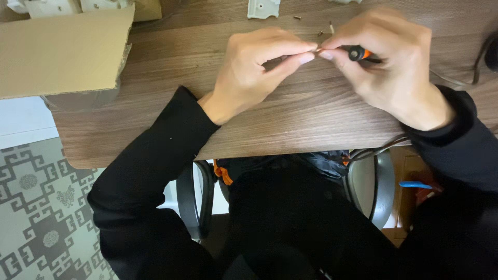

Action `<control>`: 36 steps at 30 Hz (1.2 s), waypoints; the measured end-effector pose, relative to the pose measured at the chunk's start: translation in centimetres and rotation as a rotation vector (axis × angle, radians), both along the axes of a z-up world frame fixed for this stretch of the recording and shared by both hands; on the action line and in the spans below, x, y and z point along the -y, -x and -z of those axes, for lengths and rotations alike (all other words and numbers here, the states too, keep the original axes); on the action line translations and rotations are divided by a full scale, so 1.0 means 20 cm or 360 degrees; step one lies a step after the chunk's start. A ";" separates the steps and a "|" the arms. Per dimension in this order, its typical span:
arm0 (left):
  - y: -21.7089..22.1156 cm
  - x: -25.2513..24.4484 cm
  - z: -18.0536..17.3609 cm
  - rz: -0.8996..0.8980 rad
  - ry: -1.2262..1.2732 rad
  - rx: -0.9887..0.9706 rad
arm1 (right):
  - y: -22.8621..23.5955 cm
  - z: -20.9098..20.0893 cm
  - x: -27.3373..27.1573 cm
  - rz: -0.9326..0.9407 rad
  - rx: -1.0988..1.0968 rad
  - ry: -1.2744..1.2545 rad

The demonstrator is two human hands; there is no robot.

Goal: The person disassembles a white electrical plug using a screwdriver, inserts a stripped wire into the internal terminals, and secures the wire by tightening the screws.

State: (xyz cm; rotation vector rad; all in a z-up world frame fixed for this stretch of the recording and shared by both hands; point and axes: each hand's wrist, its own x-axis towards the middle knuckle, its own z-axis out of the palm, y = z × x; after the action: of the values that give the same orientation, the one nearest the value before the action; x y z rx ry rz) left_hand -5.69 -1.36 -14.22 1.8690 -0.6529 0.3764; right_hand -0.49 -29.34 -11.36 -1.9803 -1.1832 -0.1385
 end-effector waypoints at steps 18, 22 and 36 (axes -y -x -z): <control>0.03 -0.03 -0.08 -0.0042 0.0007 -0.0387 | -0.01 -0.01 0.06 -0.0002 0.0190 0.0010; 0.03 -0.03 -0.06 0.0006 0.0001 -0.0340 | -0.01 -0.01 0.05 -0.0015 0.0201 0.0026; 0.04 -0.02 -0.04 0.0030 0.0030 -0.0337 | 0.00 0.00 0.06 -0.0001 0.0228 0.0101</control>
State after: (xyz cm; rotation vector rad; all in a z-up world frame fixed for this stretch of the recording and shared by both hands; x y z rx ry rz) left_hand -6.53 -0.96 -13.45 1.8527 -0.5212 0.1680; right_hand -0.45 -30.60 -11.33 -2.0531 -1.2933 -0.2489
